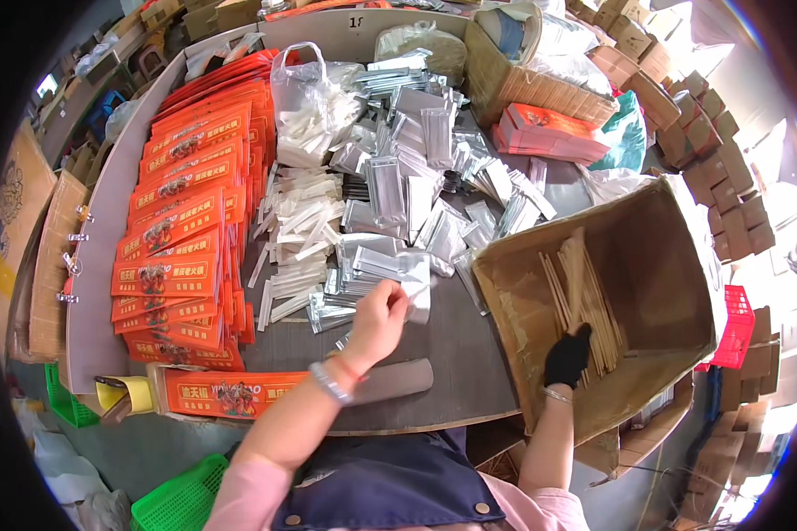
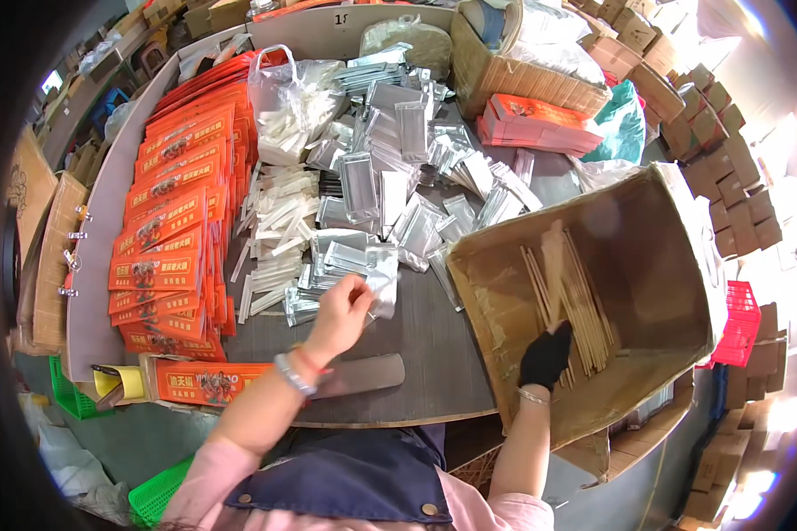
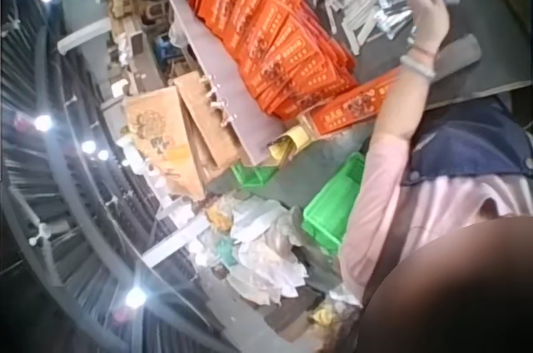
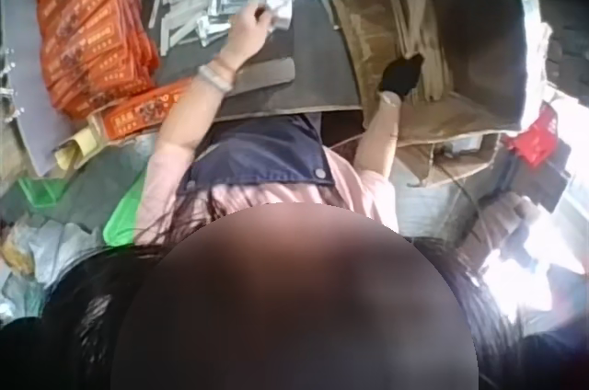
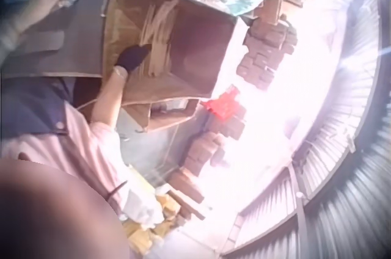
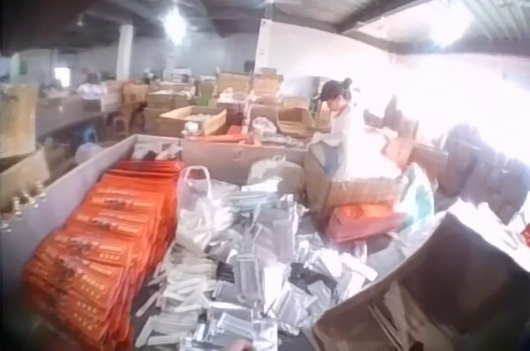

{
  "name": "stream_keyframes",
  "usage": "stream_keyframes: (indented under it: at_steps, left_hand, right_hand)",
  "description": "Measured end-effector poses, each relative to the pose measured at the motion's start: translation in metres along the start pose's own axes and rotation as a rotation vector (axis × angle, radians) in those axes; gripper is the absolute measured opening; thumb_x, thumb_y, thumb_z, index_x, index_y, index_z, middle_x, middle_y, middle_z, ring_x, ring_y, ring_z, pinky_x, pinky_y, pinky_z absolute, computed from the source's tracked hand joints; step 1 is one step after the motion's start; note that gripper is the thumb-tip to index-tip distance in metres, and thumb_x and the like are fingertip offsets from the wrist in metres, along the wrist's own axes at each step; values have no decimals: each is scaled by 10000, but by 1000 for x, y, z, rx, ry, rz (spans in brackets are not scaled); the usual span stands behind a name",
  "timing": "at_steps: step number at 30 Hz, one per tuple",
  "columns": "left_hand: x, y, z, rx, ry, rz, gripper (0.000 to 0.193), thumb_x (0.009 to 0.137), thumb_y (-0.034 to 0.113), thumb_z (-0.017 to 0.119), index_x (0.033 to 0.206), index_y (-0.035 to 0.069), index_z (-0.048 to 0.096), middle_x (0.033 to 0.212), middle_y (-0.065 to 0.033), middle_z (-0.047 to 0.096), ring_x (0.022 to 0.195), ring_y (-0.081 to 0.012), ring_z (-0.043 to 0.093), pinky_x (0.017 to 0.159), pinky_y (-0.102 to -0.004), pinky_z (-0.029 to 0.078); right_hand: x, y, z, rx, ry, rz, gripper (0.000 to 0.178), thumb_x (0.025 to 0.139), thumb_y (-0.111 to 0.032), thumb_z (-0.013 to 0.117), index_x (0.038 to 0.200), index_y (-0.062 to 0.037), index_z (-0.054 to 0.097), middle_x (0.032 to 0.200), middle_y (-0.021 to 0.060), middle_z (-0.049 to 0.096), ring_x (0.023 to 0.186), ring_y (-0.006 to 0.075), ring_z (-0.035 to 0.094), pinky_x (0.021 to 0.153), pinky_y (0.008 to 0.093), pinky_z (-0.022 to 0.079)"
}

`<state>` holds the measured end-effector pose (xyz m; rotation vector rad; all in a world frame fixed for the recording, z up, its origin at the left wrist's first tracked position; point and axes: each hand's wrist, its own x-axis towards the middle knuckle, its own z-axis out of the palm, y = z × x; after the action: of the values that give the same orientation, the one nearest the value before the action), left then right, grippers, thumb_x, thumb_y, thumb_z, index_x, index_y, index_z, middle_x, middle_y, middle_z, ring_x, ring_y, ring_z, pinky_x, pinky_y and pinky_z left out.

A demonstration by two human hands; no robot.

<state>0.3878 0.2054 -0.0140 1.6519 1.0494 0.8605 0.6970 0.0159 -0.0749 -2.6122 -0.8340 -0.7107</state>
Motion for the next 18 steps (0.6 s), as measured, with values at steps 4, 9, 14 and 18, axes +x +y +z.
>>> stream_keyframes:
  at_steps: [4, 9, 14, 18]
  left_hand:
    - [-33, 36, -85, 120, -413, 90, 169, 868, 65, 639, 1021, 27, 576, 787, -161, 645, 777, -338, 654, 682, -390, 513]
    - [-71, 1, -102, 638, -623, 343, 231, 758, 147, 723, 977, 108, 660, 848, -86, 603, 827, -293, 592, 739, -413, 482]
    - [-104, 11, -99, 653, -250, 287, 432, 625, 235, 839, 1011, 120, 683, 940, -36, 561, 925, -257, 536, 781, -397, 425]
    - [-123, 27, -126, 778, -154, 185, 609, 545, 261, 884, 1078, 55, 673, 1112, -82, 590, 1056, -308, 510, 934, -444, 408]
  right_hand:
    - [21, -49, -83, 654, -127, 188, 169, 1019, -158, 459, 988, -1, 516, 900, 122, 596, 847, 238, 572, 765, 353, 446]
    - [5, -99, -105, 728, -367, -566, 95, 931, -67, 575, 990, -3, 612, 871, 138, 600, 808, 306, 583, 744, 383, 465]
    - [-26, -128, -122, 797, -908, -736, 253, 858, -71, 644, 1107, -102, 680, 785, 134, 546, 754, 322, 577, 688, 393, 473]
    - [-34, -127, -124, 508, -1009, -991, 280, 849, -102, 653, 1127, -122, 680, 760, 122, 557, 742, 307, 591, 670, 398, 485]
